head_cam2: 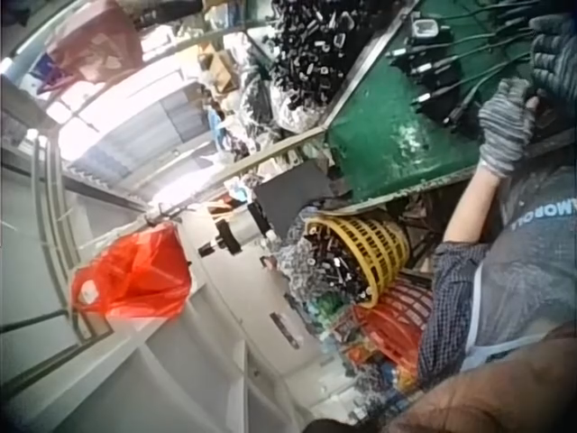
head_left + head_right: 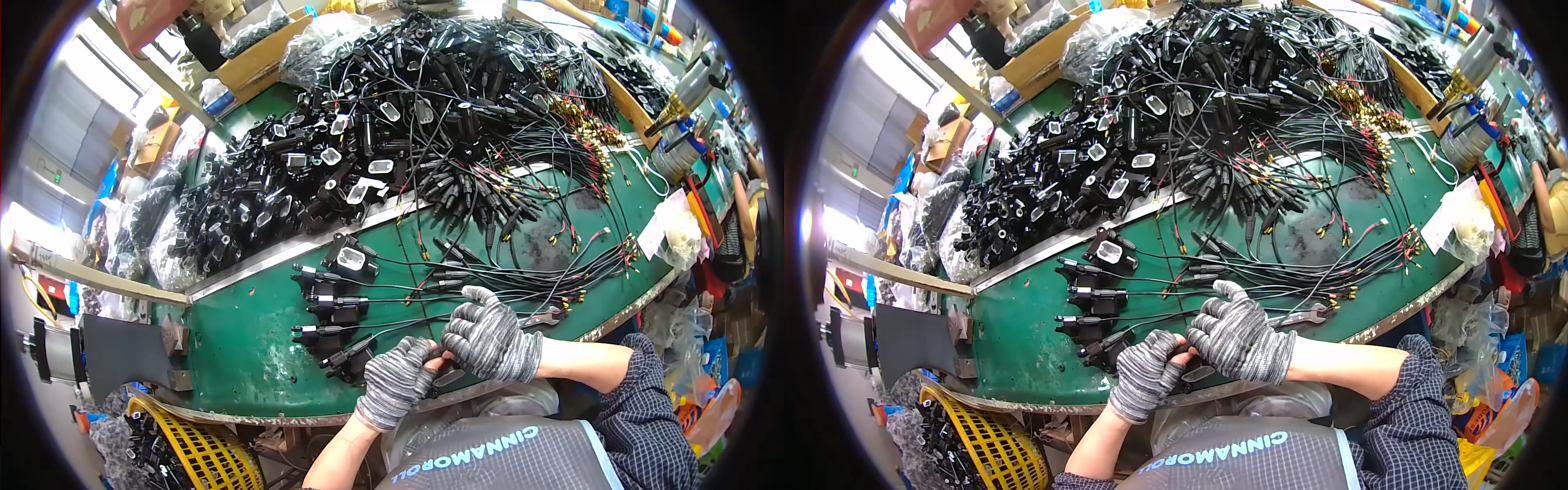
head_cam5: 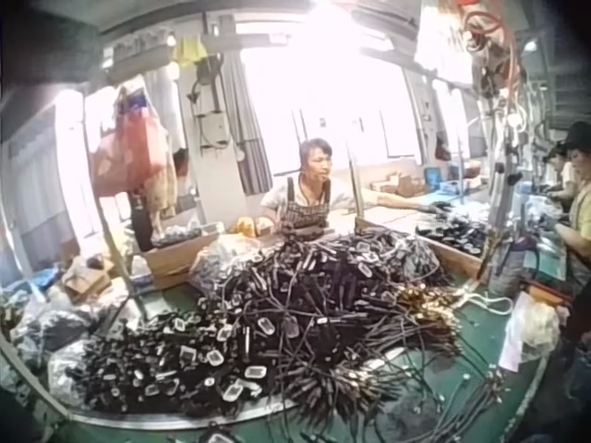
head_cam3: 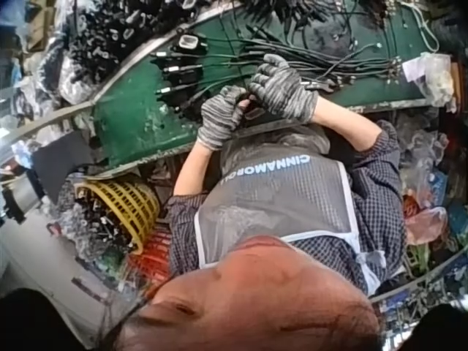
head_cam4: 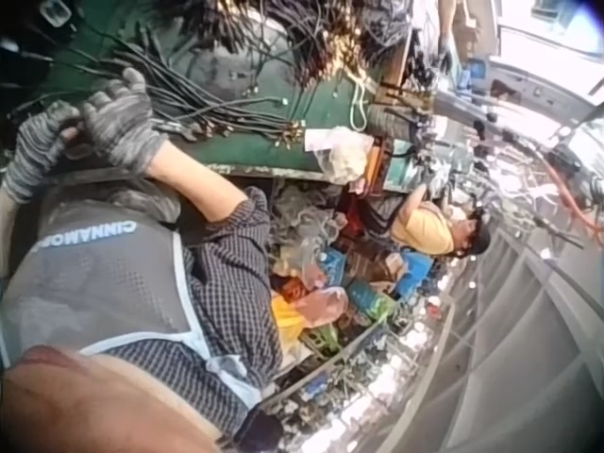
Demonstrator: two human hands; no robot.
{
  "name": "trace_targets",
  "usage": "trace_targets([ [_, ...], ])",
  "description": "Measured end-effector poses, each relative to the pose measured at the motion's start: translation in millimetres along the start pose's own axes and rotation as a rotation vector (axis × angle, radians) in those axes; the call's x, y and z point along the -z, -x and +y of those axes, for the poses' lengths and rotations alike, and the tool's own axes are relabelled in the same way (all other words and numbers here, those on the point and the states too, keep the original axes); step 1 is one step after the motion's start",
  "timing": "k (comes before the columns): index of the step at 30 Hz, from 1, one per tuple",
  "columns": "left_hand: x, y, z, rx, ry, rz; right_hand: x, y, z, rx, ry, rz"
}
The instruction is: The recorder is assembling wire harnesses and placing components into plastic bags at a factory workstation.
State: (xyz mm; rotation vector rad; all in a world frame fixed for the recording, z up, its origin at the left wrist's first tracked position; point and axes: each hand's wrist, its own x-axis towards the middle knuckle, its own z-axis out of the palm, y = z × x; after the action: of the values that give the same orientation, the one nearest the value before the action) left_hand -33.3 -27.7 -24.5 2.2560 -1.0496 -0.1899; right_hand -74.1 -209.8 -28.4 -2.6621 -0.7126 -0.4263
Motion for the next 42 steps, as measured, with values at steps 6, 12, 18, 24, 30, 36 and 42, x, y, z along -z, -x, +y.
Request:
trace_targets([
  [6, 0.3, 2.9, -4.4, 0.019, -0.102, -0.046, 3.6, -3.9, -4.7, -0.025, 0.023, -0.012],
  [12, 3.4, 4.1, -4.4, -0.028, -0.064, -0.118, 4.9, -0.6, -2.5, -0.011, 0.016, -0.238],
  [18, 7.7, 8.5, -7.0, -0.014, -0.176, -0.163, 1.4, -2.2, -6.4, 0.029, -0.044, -0.090],
  [24, 12.1, 10.5, -12.3, -0.094, -0.128, -0.133, -7.4, -0.6, -3.3, 0.012, -0.127, -0.092],
  [30, 38.9, 15.7, -39.4, -0.172, -0.475, -0.152, 4.4, -11.6, 34.7, -0.142, 0.115, 0.068],
  [36, 88.1, -7.7, -37.7, -0.164, -0.741, -0.255, -8.0, -15.2, 51.7, -0.203, 0.429, -0.128],
  [42, 106.6, -135.0, -94.1, -0.075, -0.587, 0.425, 1.9, -22.0, 58.5, -0.393, 0.384, -0.361],
])
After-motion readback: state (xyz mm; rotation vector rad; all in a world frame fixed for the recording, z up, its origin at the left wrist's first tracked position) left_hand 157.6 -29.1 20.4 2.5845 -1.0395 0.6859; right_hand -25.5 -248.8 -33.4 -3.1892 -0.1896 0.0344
